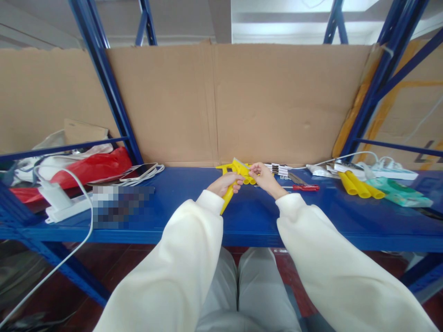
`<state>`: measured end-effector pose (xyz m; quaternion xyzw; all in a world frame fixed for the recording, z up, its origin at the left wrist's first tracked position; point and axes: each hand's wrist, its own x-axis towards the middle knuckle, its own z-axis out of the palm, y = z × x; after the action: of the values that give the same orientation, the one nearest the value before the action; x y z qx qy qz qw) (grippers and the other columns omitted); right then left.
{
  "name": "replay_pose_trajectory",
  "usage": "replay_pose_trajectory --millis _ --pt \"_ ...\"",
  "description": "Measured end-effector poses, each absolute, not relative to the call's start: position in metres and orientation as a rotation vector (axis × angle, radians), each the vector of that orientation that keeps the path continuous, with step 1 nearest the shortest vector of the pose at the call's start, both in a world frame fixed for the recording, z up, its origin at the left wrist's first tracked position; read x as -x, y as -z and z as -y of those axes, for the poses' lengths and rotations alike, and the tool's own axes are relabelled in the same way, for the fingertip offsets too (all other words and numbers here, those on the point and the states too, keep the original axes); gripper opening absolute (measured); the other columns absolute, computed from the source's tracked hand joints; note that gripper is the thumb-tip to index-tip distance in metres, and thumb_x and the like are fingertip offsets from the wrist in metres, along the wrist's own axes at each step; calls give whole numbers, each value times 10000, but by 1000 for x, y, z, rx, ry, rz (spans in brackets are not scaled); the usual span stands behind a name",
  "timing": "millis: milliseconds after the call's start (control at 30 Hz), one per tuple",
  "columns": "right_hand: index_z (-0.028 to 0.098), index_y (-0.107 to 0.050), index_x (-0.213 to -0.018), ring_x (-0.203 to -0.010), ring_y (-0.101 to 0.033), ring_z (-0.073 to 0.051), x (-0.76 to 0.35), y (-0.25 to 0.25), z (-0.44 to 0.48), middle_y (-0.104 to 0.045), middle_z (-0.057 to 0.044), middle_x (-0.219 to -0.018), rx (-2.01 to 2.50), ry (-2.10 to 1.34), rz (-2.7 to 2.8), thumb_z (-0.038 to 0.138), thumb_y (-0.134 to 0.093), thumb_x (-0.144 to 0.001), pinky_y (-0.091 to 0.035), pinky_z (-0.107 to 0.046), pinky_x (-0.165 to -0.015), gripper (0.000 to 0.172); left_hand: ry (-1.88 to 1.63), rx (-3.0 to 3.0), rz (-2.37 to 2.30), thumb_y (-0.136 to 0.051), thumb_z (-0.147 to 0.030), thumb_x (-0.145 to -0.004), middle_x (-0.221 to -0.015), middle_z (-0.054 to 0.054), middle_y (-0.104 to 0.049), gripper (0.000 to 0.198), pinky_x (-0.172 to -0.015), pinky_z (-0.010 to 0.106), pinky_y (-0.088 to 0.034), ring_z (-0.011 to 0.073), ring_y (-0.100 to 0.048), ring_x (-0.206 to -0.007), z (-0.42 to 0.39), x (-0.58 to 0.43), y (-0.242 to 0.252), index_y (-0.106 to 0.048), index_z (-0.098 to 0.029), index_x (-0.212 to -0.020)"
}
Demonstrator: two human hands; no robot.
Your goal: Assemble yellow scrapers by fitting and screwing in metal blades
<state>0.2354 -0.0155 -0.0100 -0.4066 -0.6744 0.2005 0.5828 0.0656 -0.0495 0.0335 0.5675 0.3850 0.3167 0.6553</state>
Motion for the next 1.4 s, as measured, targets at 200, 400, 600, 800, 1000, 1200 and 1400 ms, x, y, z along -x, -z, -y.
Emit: replay_pose_trajectory --millis 200,400,600,800,1000,1200,1400 --pt "248 -473 -763 -734 -566 -167 -235 14 13 -573 15 -744 978 -445 1509 276 -668 -699 -508 -356 -748 207 -715 -1257 -868 -436 -32 -882 -460 -108 -371 217 -327 114 -200 27 -268 -293 50 -65 -33 -404 -202 -751" --pt "242 -509 -774 -784 -575 -171 -238 17 11 -601 0 -794 962 -483 1488 340 -731 -683 -511 -356 -784 259 -728 -1269 -875 -433 -30 -903 -452 -115 -374 228 -335 107 -203 25 -280 -287 51 -65 -34 -397 -205 -763" --pt "243 -548 -787 -847 -581 -191 -240 21 7 -619 -14 -849 993 -455 1474 392 -765 -678 -506 -383 -842 285 -733 -1291 -897 -405 -27 -914 -446 -112 -376 234 -334 121 -212 29 -276 -289 52 -65 -35 -398 -204 -762" --pt "239 -562 -665 -907 -576 -229 -242 14 12 -615 -31 -806 988 -199 1640 297 -671 -754 -450 -445 -948 153 -752 -1308 -928 -408 -28 -914 -460 -106 -383 247 -332 134 -206 30 -273 -296 56 -65 -38 -387 -207 -746" --pt "244 -584 -670 -966 -565 -266 -240 11 20 -613 -65 -897 1018 33 1733 237 -614 -797 -430 -478 -948 131 -769 -1326 -950 -435 -27 -903 -464 -104 -386 240 -337 138 -208 31 -277 -302 58 -66 -39 -400 -205 -747" --pt "247 -564 -701 -950 -557 -274 -237 8 22 -604 -78 -894 1026 76 1744 230 -567 -819 -432 -470 -925 119 -808 -1370 -929 -474 -31 -886 -475 -105 -398 225 -338 135 -210 27 -282 -302 58 -64 -39 -411 -205 -758" --pt "249 -553 -772 -993 -555 -258 -235 -2 32 -618 -82 -975 882 120 1732 256 -544 -866 -440 -449 -942 94 -817 -1380 -794 -543 -61 -860 -490 -104 -396 204 -328 125 -203 21 -289 -299 54 -53 -43 -431 -198 -758"
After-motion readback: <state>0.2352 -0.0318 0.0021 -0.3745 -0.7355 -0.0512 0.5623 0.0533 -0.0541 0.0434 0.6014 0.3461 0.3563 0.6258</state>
